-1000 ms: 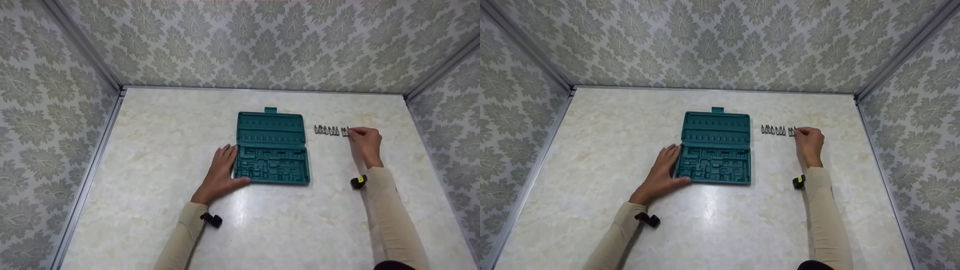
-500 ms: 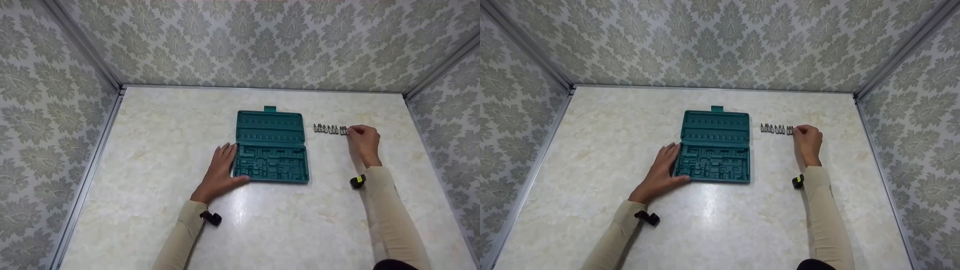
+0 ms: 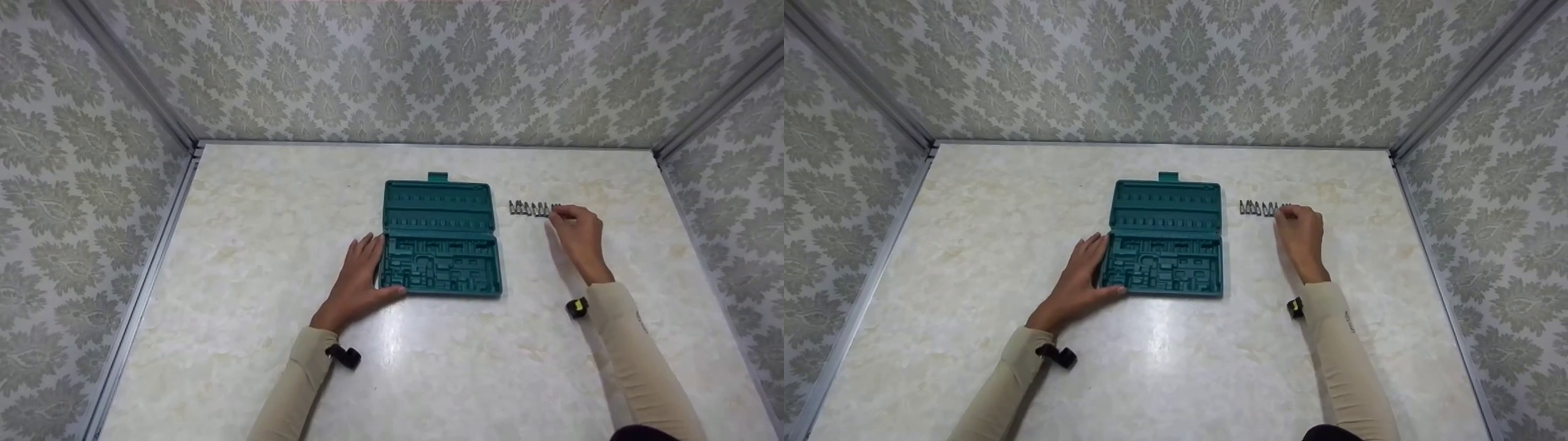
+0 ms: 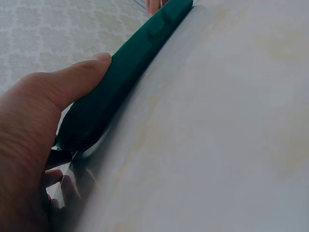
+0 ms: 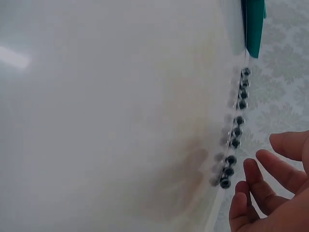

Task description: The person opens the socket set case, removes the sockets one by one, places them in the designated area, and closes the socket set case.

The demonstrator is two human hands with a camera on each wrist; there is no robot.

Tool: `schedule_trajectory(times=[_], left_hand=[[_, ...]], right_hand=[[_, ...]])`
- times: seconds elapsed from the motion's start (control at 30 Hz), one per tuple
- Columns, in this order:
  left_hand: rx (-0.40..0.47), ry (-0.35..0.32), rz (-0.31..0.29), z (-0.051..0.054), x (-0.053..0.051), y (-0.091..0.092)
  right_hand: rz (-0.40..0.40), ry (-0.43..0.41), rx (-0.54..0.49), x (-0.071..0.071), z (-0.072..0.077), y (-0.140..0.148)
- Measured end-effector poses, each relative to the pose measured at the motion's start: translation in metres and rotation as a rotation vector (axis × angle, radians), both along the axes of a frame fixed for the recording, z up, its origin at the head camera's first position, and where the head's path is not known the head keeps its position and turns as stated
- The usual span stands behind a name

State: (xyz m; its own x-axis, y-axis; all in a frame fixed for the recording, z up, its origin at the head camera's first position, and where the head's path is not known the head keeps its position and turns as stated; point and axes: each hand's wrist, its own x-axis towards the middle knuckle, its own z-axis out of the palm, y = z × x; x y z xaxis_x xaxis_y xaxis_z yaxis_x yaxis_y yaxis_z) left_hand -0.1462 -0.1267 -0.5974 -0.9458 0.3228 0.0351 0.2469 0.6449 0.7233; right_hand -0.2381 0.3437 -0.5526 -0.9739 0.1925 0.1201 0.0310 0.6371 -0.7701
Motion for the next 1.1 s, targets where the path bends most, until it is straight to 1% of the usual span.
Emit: schedule_trajectory(times=[0.13,0.27,0.4,0.47,0.6,0.77,0.93,1.0,1.1], left_hand=[[0.008,0.002,0.010,0.000,0.000,0.001],[0.024,-0.013,0.029,-0.001,0.001,0.002],[0.032,-0.019,0.042,0.000,0.001,0.003],[0.041,-0.025,0.045,0.000,0.001,0.002],[0.064,-0.018,0.030,0.001,0.000,0.001],[0.053,0.019,-0.013,0.000,-0.003,-0.001],[0.056,0.018,-0.037,0.001,-0.004,-0.003],[0.059,0.009,-0.041,0.001,-0.004,-0.004],[0.054,0.015,-0.054,0.001,-0.005,-0.004]], right_hand=[[0.084,0.047,0.007,0.005,-0.003,-0.010],[0.181,0.069,-0.002,0.007,-0.003,-0.022],[0.298,0.064,0.009,0.004,0.000,-0.035],[0.350,0.047,0.036,0.000,0.003,-0.042],[0.418,-0.022,0.086,-0.011,0.007,-0.053],[0.467,-0.092,0.134,-0.031,0.010,-0.065],[0.470,-0.139,0.201,-0.053,0.012,-0.074],[0.466,-0.154,0.216,-0.061,0.013,-0.078],[0.474,-0.162,0.234,-0.072,0.015,-0.081]])
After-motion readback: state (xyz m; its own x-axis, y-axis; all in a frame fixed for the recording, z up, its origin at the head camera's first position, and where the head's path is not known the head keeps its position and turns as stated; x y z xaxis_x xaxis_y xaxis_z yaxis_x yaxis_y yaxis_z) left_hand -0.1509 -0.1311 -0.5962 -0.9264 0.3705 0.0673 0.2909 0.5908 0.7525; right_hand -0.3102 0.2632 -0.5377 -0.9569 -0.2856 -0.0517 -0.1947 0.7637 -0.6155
